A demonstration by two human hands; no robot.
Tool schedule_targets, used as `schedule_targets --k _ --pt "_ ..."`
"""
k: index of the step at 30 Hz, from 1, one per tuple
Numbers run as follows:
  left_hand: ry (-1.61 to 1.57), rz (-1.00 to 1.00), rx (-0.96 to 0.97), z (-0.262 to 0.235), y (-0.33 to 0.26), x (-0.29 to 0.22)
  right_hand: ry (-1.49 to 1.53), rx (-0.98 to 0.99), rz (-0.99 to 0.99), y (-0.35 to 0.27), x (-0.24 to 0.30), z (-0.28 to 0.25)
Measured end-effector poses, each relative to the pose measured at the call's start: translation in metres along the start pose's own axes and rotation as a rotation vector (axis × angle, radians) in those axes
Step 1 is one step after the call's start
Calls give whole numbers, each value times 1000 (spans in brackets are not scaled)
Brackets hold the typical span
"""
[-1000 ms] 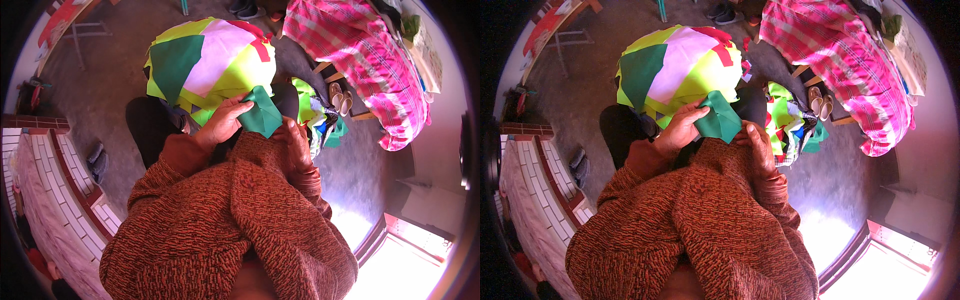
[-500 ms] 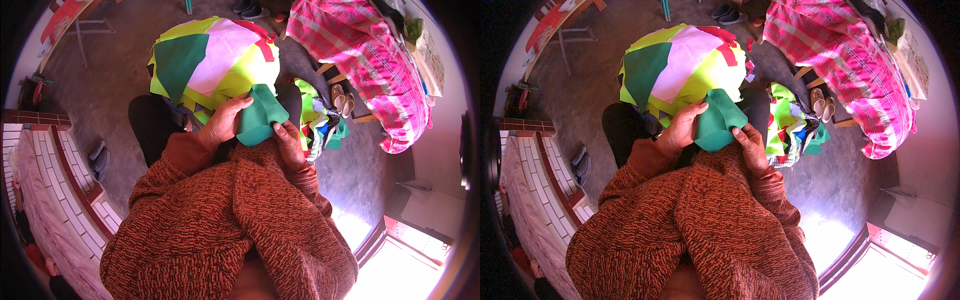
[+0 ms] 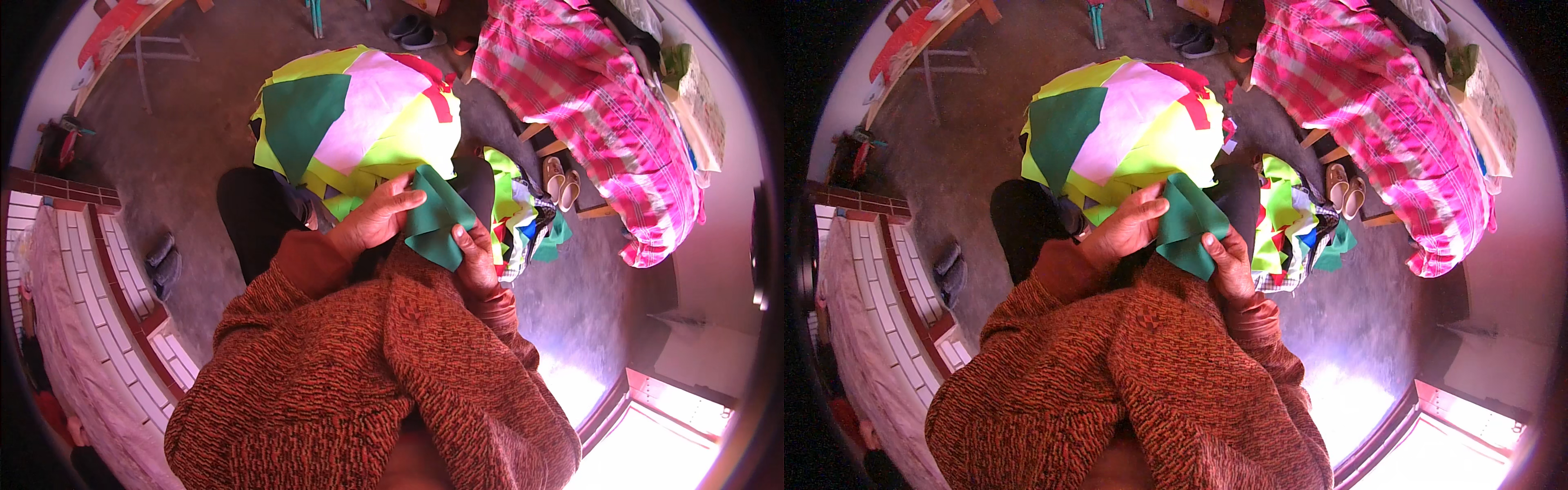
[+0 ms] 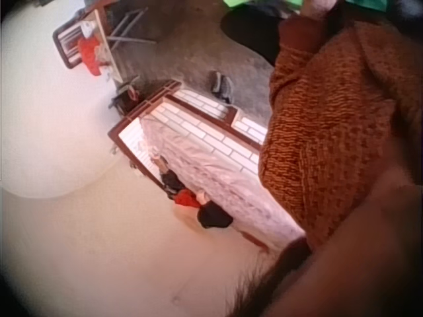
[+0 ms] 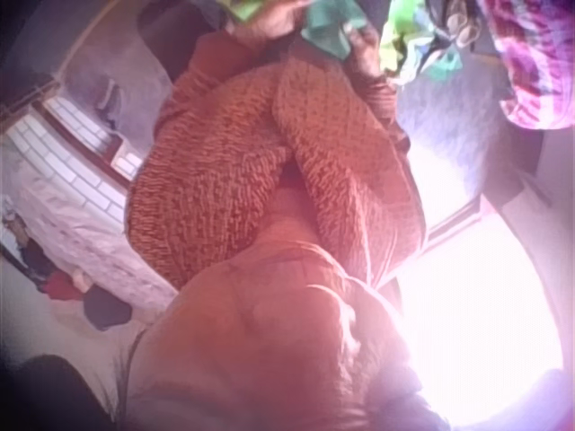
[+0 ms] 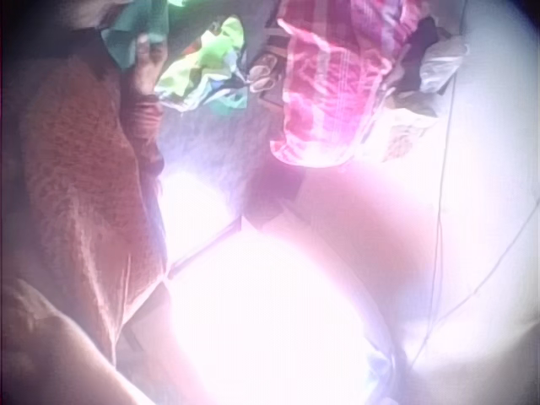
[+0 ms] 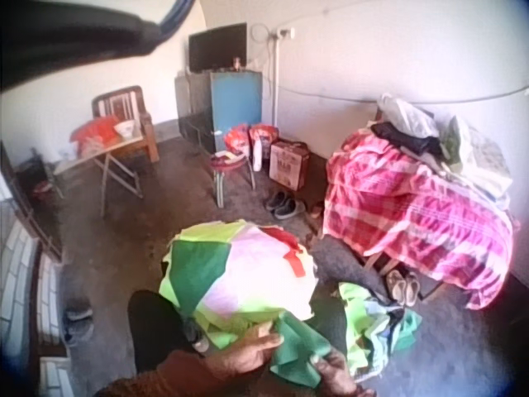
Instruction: The person sits on the floor and repeatedly picks up small colored paper pieces, folding and pressing them onto a large spherical object to create a decorative surface. The person handles red, green, yellow, and white paper pieces one at a time, smoothing each onto the sphere.
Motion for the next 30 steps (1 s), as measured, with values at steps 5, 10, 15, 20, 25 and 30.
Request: schedule_targets --k 5,10,15,20,25,30 --pt "79 -53 -105 -10 -3 7 49 -71 -53 2 13 -4" --pt "298 -65 -93 -4 1 4 91 -97 -50 7 21 -6" --pt "366 -129 -215 -4 9 0 89 -57 -156 17 46 3" --pt "216 -10 -248 3 19 -14 44 15 -129 27 66 18" --pt "424 123 -297 15 25 -58 -28 17 -202 53 86 2" --pt "827 430 -259 33 62 -134 -168 40 -320 113 122 4"
Point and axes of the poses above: each hand's wrist, its own y-axis towards the middle knuckle, its own z-axis out of the palm, x = y × z, the point moved 7 cm from there along y, towards the middle knuckle, and after that the axes turned 9 degrees about -y, right-handed, at the moved point
